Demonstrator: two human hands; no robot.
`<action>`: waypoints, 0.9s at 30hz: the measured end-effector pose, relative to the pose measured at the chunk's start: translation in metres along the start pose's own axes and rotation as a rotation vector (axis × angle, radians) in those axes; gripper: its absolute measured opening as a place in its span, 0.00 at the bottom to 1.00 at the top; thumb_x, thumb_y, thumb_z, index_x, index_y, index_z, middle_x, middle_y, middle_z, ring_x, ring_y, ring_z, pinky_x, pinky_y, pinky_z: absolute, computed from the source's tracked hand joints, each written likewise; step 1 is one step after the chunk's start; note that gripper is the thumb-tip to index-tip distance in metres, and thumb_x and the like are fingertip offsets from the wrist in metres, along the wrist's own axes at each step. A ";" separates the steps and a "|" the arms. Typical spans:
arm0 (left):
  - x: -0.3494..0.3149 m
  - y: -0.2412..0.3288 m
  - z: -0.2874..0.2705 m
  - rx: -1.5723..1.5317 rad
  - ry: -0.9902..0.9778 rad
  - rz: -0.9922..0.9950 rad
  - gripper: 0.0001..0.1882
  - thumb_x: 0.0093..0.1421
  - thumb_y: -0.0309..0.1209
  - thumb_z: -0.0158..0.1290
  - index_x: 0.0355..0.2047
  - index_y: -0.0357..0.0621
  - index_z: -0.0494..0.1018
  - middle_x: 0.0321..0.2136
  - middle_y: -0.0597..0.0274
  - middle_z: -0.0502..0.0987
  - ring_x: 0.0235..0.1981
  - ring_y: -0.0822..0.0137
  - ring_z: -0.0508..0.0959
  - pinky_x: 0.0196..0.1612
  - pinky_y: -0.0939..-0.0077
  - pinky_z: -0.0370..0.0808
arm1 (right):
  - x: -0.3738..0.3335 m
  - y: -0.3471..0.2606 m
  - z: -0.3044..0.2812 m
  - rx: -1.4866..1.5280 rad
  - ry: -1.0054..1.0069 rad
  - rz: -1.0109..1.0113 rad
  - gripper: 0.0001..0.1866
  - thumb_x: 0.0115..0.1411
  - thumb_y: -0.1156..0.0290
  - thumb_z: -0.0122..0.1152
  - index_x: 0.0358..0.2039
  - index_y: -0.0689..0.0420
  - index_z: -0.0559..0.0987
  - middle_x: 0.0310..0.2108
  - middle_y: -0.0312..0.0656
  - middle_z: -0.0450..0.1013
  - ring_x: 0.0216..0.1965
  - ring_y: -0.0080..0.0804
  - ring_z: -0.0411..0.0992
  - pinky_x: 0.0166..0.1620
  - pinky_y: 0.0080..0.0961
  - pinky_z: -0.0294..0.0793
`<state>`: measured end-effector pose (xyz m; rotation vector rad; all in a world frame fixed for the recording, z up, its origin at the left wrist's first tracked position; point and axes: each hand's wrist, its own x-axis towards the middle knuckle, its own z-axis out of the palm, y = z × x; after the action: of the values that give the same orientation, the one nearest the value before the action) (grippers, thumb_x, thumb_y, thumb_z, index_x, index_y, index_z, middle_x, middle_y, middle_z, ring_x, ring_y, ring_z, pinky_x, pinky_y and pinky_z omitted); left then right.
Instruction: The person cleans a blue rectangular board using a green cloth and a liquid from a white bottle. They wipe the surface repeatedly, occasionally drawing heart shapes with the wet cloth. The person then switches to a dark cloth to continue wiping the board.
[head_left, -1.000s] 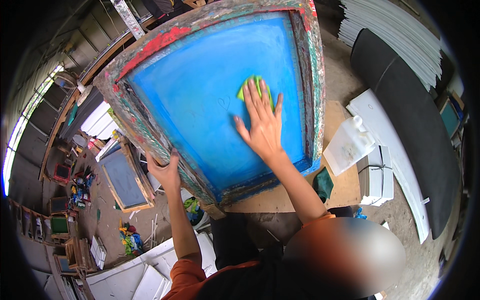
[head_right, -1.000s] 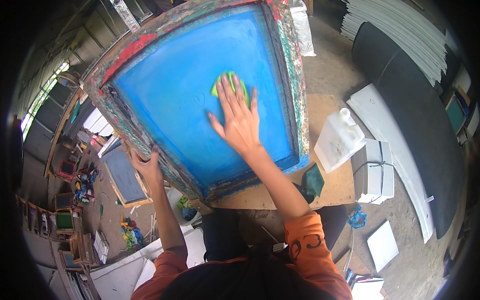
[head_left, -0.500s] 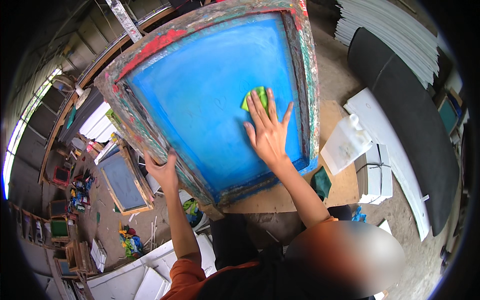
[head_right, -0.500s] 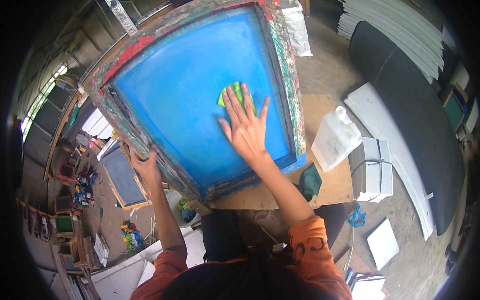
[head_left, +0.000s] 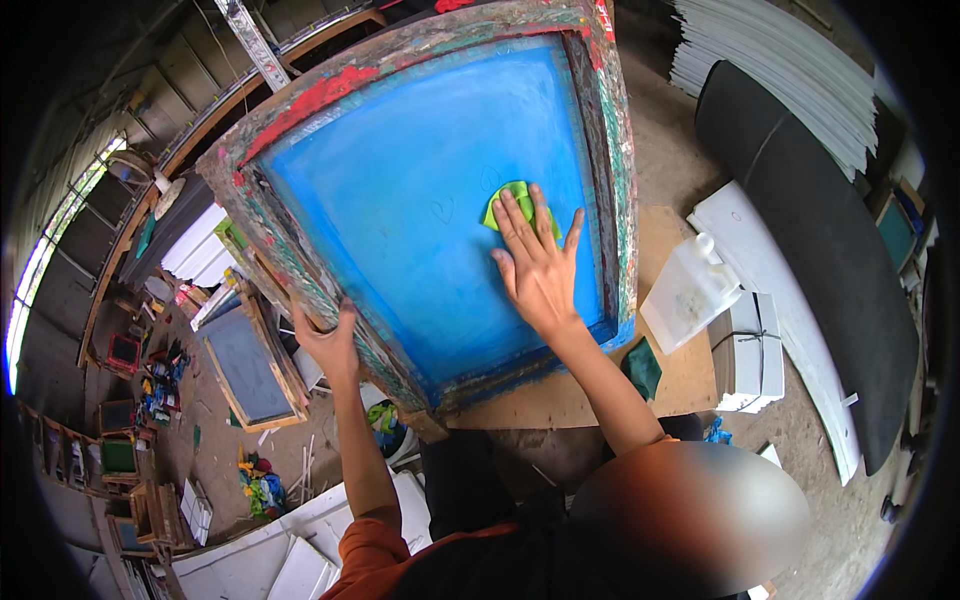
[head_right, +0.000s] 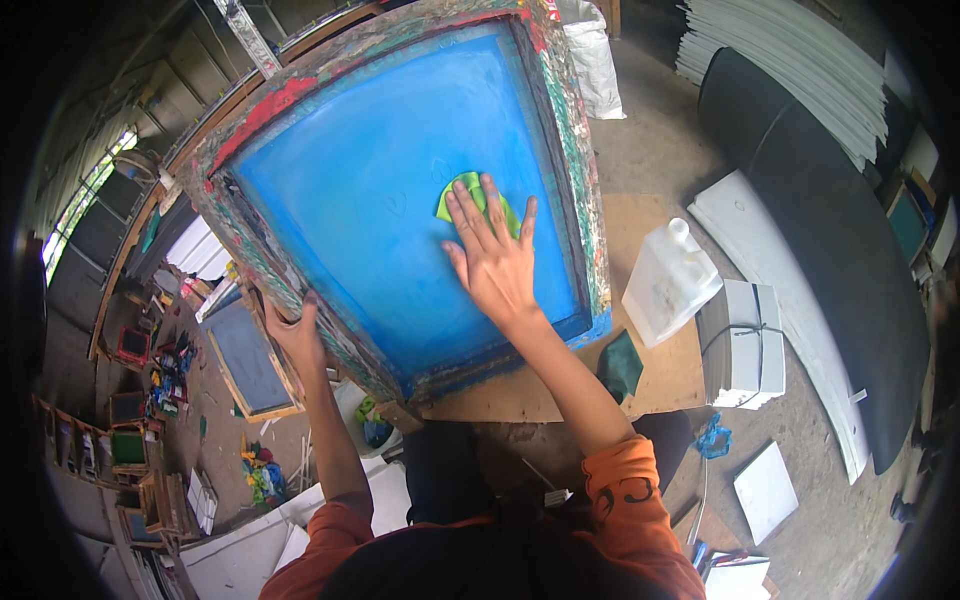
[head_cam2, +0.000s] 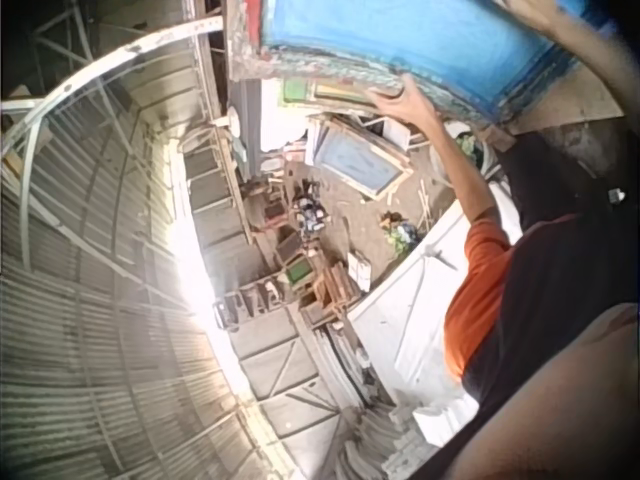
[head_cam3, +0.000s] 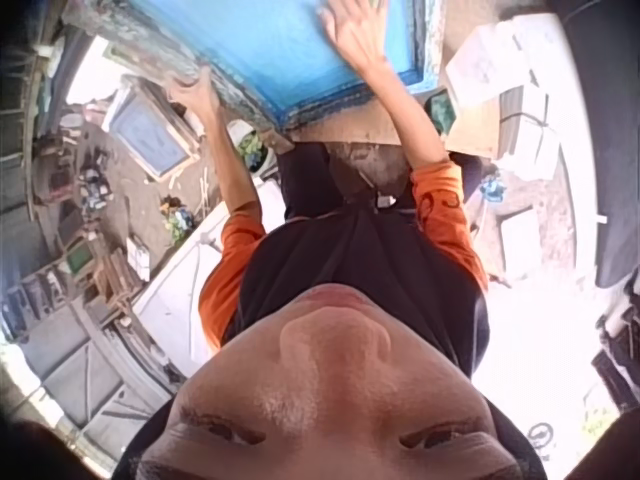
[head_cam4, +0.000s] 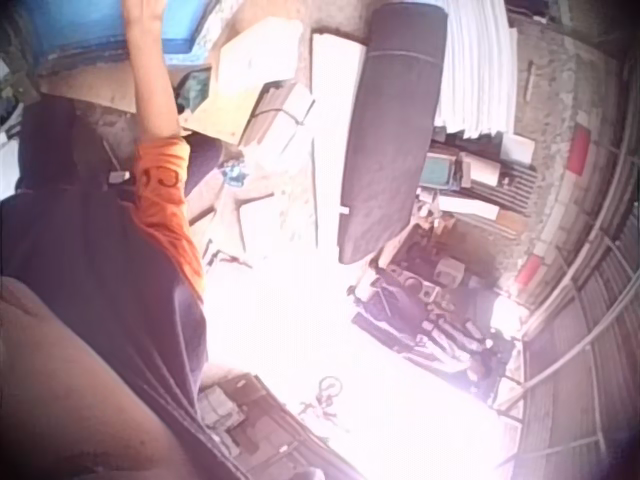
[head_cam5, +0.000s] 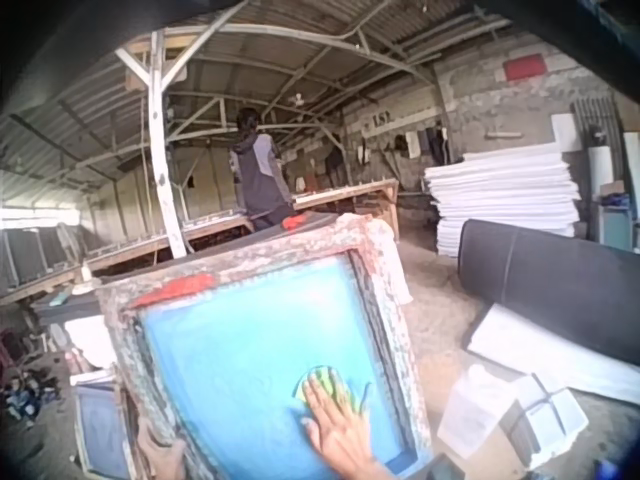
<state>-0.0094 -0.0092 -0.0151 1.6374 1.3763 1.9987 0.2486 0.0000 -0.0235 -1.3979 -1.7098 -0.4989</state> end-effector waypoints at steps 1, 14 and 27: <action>0.000 0.000 0.001 0.007 0.001 0.011 0.31 0.48 0.23 0.57 0.52 0.28 0.61 0.44 0.51 0.70 0.41 0.65 0.69 0.47 0.72 0.66 | 0.005 0.002 -0.002 -0.051 -0.002 -0.011 0.29 0.57 0.61 0.54 0.59 0.53 0.63 0.62 0.35 0.56 0.65 0.35 0.48 0.61 0.60 0.41; -0.004 0.008 0.002 -0.087 -0.021 -0.044 0.33 0.49 0.21 0.55 0.56 0.29 0.58 0.45 0.53 0.69 0.42 0.66 0.69 0.46 0.73 0.66 | 0.046 0.000 -0.002 0.074 0.176 0.089 0.34 0.57 0.63 0.55 0.60 0.64 0.56 0.63 0.49 0.52 0.65 0.46 0.47 0.63 0.46 0.48; -0.004 0.002 -0.003 -0.013 -0.023 -0.030 0.35 0.48 0.23 0.57 0.56 0.25 0.57 0.49 0.47 0.65 0.47 0.63 0.66 0.50 0.73 0.64 | 0.100 -0.018 0.010 0.058 0.356 0.145 0.36 0.56 0.61 0.55 0.59 0.67 0.56 0.62 0.56 0.49 0.64 0.50 0.46 0.64 0.42 0.47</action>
<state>-0.0100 -0.0147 -0.0159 1.6194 1.3691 1.9626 0.2273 0.0617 0.0550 -1.2925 -1.3184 -0.5736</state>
